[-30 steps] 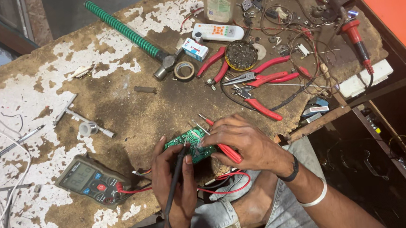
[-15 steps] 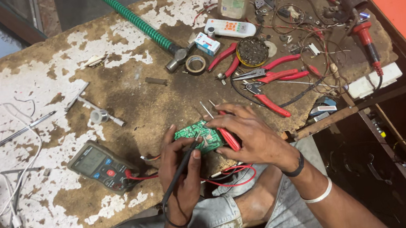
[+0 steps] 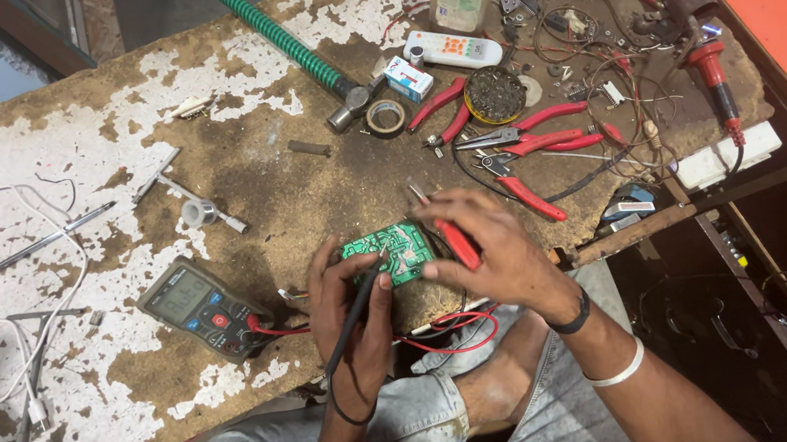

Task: The person sits cross-legged on the floor and uses a multimeter to test various points on a green circuit board. They hold the board in one hand and use the multimeter probes with the other to check continuity or voltage at different locations on the board.

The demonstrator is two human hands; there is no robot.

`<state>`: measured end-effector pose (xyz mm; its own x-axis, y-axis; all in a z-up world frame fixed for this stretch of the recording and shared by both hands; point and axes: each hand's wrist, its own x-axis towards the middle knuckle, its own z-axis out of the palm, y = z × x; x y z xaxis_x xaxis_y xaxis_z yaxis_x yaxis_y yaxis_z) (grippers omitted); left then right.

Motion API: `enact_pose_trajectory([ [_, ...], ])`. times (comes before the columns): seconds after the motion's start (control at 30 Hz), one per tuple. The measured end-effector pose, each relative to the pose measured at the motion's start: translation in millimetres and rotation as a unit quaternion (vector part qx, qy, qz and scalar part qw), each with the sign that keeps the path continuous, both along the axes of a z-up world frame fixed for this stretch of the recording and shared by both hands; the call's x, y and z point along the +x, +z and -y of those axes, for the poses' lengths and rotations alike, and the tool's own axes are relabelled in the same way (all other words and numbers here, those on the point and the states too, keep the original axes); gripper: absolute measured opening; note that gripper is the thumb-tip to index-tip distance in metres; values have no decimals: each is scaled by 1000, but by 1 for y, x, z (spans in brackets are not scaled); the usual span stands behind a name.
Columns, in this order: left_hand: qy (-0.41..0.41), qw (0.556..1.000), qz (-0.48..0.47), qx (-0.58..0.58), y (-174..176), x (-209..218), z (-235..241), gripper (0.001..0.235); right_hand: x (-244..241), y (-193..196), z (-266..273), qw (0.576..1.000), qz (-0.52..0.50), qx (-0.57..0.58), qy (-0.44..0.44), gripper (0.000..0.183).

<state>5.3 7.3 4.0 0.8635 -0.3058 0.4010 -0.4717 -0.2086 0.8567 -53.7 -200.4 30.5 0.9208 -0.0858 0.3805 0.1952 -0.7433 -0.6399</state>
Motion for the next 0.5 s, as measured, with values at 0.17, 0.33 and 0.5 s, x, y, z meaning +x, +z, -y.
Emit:
enact_pose_trajectory([
  [0.17,14,1000,0,-1,0,0,-1,24,3,-2,-1,1000,3,8,-1,63],
  [0.33,13,999,11,29,4,-1,-2,23,3,-1,0,1000,7,-11,19,68],
  [0.5,-10,998,53,22,8,1,0,21,4,-2,0,999,-4,-44,24,74],
])
